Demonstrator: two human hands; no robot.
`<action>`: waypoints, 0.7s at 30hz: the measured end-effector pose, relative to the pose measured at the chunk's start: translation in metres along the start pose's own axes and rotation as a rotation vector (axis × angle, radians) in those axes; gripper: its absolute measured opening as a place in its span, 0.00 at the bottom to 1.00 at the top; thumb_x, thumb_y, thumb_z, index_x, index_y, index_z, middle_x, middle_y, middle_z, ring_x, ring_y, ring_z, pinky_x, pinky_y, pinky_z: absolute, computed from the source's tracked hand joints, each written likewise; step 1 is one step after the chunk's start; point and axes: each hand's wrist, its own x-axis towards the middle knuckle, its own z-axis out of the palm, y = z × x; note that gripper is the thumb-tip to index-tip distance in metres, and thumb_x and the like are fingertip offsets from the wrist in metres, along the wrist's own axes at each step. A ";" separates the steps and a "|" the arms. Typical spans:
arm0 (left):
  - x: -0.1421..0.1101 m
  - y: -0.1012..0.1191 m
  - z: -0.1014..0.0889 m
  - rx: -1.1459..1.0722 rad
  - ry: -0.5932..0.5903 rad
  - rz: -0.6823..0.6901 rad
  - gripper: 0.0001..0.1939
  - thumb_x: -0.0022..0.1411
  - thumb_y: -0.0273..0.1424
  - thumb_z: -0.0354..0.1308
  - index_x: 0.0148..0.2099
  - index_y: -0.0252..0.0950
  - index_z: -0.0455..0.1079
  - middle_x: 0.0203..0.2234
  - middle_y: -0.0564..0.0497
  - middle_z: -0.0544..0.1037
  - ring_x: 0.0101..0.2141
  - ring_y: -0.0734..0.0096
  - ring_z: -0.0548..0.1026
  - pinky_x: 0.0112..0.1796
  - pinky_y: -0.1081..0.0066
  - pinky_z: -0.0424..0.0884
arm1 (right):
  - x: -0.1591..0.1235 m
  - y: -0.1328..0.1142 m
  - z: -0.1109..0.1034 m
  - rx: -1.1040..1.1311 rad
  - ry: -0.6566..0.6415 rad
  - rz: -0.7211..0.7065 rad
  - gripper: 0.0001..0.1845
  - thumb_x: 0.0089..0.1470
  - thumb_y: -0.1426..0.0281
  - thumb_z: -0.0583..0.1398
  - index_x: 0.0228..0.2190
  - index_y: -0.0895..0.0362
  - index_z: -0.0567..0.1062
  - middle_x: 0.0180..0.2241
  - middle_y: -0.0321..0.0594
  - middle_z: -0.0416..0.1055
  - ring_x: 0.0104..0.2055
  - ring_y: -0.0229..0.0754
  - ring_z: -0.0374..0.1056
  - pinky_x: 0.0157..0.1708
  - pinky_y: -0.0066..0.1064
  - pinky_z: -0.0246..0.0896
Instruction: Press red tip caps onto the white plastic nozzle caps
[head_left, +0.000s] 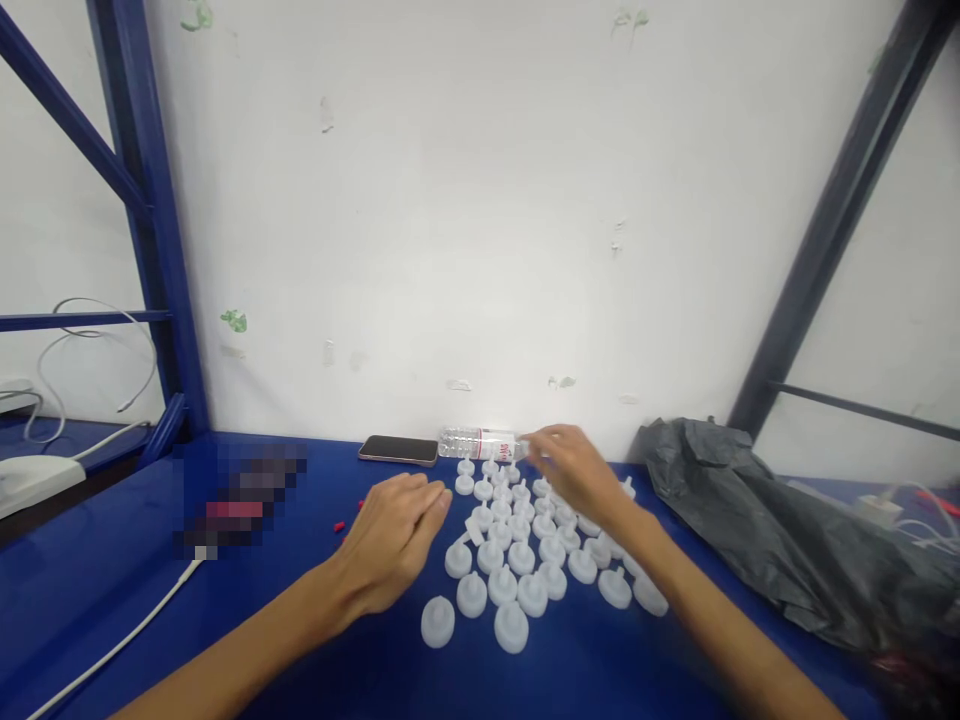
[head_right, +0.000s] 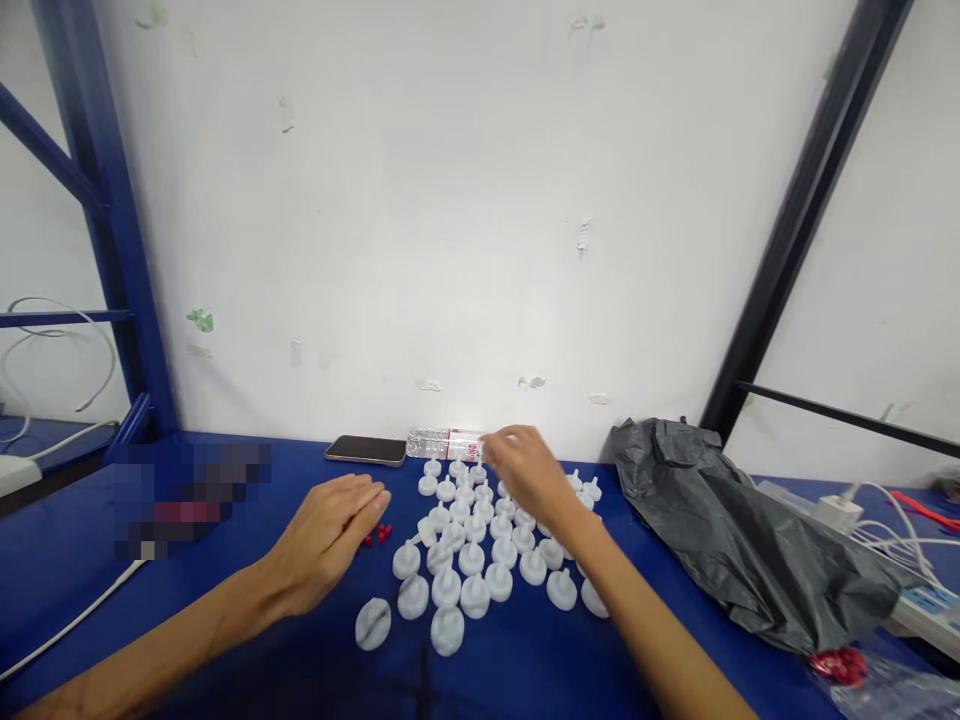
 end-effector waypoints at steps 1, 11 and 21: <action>0.001 -0.003 -0.003 -0.009 0.005 -0.021 0.22 0.74 0.34 0.38 0.26 0.40 0.57 0.22 0.54 0.68 0.26 0.66 0.67 0.31 0.64 0.61 | -0.003 0.015 -0.004 -0.011 0.026 0.070 0.06 0.64 0.71 0.55 0.38 0.54 0.73 0.41 0.46 0.78 0.46 0.51 0.71 0.47 0.46 0.65; 0.002 -0.026 0.006 -0.035 -0.136 -0.052 0.07 0.68 0.33 0.52 0.37 0.41 0.68 0.35 0.51 0.74 0.39 0.60 0.69 0.41 0.61 0.67 | -0.018 0.053 0.006 0.057 -0.124 0.247 0.25 0.69 0.59 0.45 0.54 0.55 0.74 0.56 0.46 0.74 0.59 0.51 0.68 0.60 0.46 0.58; -0.009 -0.036 0.030 -0.056 -0.339 -0.017 0.08 0.68 0.31 0.54 0.44 0.47 0.73 0.46 0.50 0.72 0.45 0.59 0.69 0.47 0.58 0.65 | -0.032 0.065 0.017 0.112 -0.395 0.374 0.34 0.68 0.50 0.38 0.55 0.51 0.73 0.55 0.44 0.74 0.58 0.55 0.69 0.56 0.49 0.59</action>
